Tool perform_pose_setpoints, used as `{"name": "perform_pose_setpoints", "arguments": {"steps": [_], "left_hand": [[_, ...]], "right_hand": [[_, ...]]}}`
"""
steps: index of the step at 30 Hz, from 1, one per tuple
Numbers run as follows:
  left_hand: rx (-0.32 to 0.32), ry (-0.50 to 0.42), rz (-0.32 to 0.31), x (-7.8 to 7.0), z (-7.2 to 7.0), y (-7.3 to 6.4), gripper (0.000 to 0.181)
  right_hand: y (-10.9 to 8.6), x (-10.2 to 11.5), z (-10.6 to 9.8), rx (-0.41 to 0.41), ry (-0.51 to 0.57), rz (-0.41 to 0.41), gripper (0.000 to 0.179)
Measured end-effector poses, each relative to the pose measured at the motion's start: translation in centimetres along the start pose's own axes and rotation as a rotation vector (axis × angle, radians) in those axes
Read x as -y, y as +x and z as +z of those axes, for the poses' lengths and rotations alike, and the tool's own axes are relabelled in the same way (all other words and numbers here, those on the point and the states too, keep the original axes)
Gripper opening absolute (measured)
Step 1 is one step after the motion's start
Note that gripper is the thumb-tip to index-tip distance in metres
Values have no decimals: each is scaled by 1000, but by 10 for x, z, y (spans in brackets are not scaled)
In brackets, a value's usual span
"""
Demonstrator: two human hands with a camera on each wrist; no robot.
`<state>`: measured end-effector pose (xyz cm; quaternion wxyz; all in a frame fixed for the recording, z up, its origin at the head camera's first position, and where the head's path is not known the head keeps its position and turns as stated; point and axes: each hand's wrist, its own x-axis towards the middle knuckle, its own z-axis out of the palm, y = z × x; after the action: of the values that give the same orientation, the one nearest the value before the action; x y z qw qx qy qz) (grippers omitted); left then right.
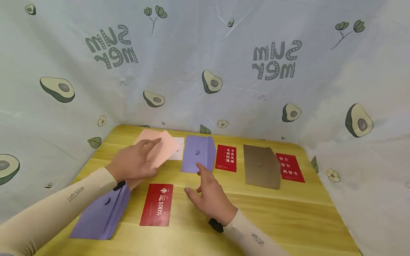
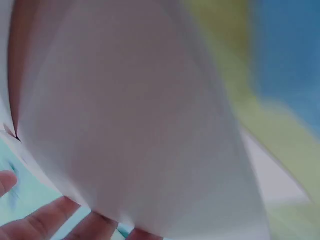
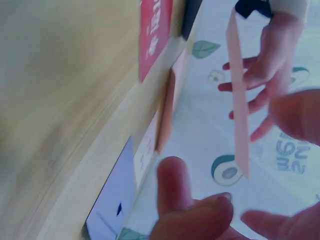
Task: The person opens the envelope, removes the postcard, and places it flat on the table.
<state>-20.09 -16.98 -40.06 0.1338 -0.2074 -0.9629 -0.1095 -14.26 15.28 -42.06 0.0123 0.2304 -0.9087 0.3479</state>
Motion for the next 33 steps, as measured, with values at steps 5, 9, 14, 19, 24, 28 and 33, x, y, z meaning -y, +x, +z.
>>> {"name": "perform_pose_setpoints", "arguments": {"steps": [5,9,14,19,24,28,33], "left_hand": [[-8,-2,135,-58,22,-15,98],[-32,31,179,-91,35,-24,94],[-78,36,182,-111,42,-25,88],[-57,6,167,-117,45,-25,83],[31,-79,171,-119,43,-32,81],[81,-103,218,-119,41,-40,79],[128,-33,283,-119,44,-43,82]], "right_hand": [[-4,-3,-9,-41,87,83,88],[-8,-6,-12,-77,234,130,86],[-9,-7,-17,-116,372,167,79],[-8,-13,-22,-110,468,201,64],[-7,-26,-29,-65,456,237,55],[-8,-36,-37,3,403,237,50],[-7,-47,-41,116,331,232,48]]}}
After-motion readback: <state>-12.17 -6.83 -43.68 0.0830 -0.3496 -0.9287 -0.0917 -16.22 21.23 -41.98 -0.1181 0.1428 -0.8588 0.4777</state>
